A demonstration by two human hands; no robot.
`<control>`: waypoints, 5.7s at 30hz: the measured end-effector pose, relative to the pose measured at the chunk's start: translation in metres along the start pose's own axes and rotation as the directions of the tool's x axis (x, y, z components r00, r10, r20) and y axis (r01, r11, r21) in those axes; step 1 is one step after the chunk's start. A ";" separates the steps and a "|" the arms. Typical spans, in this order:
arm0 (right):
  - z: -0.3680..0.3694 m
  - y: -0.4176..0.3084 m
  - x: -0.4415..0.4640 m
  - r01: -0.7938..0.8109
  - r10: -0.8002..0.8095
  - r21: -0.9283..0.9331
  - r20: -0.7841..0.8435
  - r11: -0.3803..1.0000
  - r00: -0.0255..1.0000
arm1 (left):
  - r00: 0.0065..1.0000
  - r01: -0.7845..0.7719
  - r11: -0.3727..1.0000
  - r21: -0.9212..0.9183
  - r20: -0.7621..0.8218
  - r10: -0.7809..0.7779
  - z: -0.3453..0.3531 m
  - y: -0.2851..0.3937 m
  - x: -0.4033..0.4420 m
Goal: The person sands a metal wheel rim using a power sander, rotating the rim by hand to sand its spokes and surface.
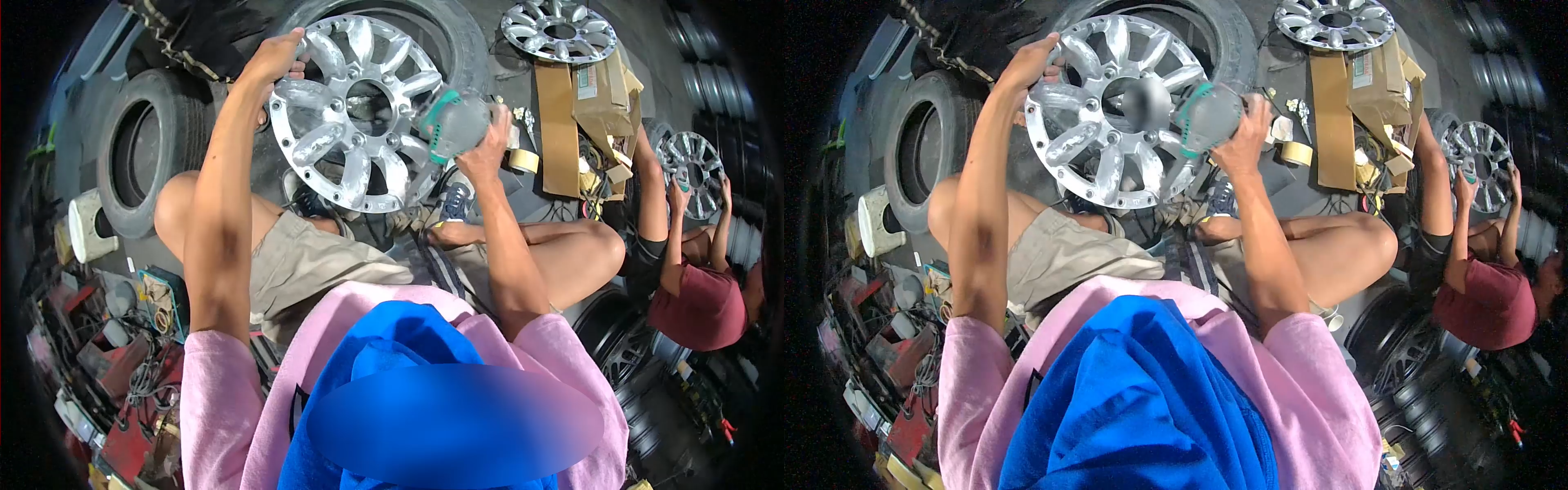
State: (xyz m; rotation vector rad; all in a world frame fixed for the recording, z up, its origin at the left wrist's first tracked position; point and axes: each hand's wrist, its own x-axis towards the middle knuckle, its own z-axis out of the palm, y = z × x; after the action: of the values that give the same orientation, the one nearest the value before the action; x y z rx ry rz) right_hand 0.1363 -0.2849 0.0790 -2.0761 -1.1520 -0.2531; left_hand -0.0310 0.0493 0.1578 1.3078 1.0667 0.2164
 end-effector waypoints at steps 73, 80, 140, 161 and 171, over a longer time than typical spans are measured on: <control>-0.016 0.021 0.028 -0.050 0.067 -0.115 0.153 0.992 0.986 | 0.977 0.210 0.977 -0.028 -0.029 -0.211 -0.008 -0.008 0.035; -0.004 0.016 0.028 0.122 -0.099 -0.122 0.185 0.985 0.978 | 0.995 0.085 0.940 0.332 -0.071 -0.065 -0.013 -0.009 0.072; 0.017 0.026 -0.014 -0.557 0.596 0.230 -0.171 0.798 0.784 | 0.986 -0.160 0.980 0.118 -0.017 0.163 0.008 -0.006 -0.029; 0.035 0.058 -0.040 -0.743 0.752 0.200 -0.364 0.639 0.549 | 0.959 -0.245 0.958 0.149 -0.105 0.262 0.015 -0.021 -0.062; 0.035 0.046 -0.018 -0.689 0.682 0.163 -0.417 0.706 0.601 | 0.965 -0.216 0.969 0.121 -0.122 0.231 0.014 -0.024 -0.063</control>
State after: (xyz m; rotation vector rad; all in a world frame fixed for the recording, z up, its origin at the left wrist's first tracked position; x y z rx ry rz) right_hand 0.1565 -0.2875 0.0223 -2.1499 -0.0151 -0.3355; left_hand -0.0650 -0.0099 0.1684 1.5292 1.0546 0.4281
